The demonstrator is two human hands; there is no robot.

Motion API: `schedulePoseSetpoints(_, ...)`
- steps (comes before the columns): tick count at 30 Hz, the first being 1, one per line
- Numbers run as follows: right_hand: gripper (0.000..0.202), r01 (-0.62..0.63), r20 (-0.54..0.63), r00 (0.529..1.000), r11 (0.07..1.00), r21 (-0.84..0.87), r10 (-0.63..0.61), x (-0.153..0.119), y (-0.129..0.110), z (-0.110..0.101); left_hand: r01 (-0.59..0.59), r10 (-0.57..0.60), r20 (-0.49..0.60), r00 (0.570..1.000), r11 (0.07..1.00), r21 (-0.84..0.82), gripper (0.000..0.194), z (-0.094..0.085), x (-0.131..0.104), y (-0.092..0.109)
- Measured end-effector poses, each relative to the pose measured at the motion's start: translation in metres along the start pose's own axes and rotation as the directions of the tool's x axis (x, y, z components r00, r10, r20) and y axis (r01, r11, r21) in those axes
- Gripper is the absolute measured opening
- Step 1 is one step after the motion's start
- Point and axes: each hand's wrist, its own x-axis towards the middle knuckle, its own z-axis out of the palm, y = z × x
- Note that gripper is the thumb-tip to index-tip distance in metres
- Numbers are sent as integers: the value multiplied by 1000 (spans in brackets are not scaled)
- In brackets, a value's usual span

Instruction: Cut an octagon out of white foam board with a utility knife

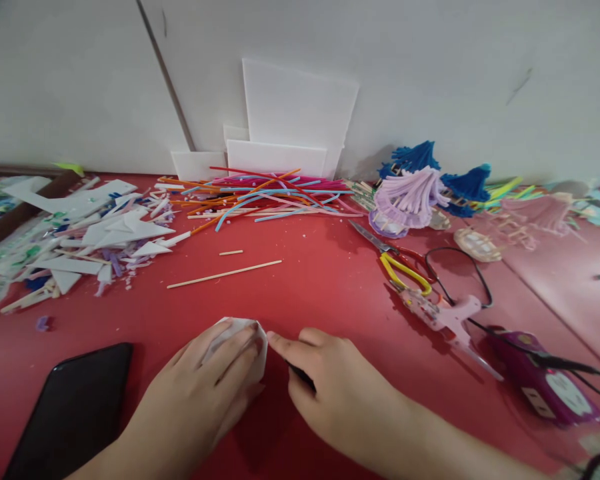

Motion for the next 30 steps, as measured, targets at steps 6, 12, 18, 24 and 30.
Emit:
schedulePoseSetpoints(6,61,-16,-11,1000,999,-34,16,0,-3,2,15,-15,26,1000,1000,-8,38,1,-1,1)
schedulePoseSetpoints(12,62,-40,-3,999,999,-16,40,2,-5,3,5,-5,-7,1000,1000,-3,37,1,0,1)
schedulePoseSetpoints(18,62,-60,12,998,998,-12,60,3,-6,3,16,-16,4,1000,999,-40,36,3,-3,1)
schedulePoseSetpoints(24,61,-76,10,997,997,-33,76,2,-5,6,22,-21,16,1000,998,-66,36,2,-3,0)
schedulePoseSetpoints(30,58,-29,-7,1000,998,-64,28,7,-5,7,12,-12,-1,1000,999,-50,35,5,-4,1)
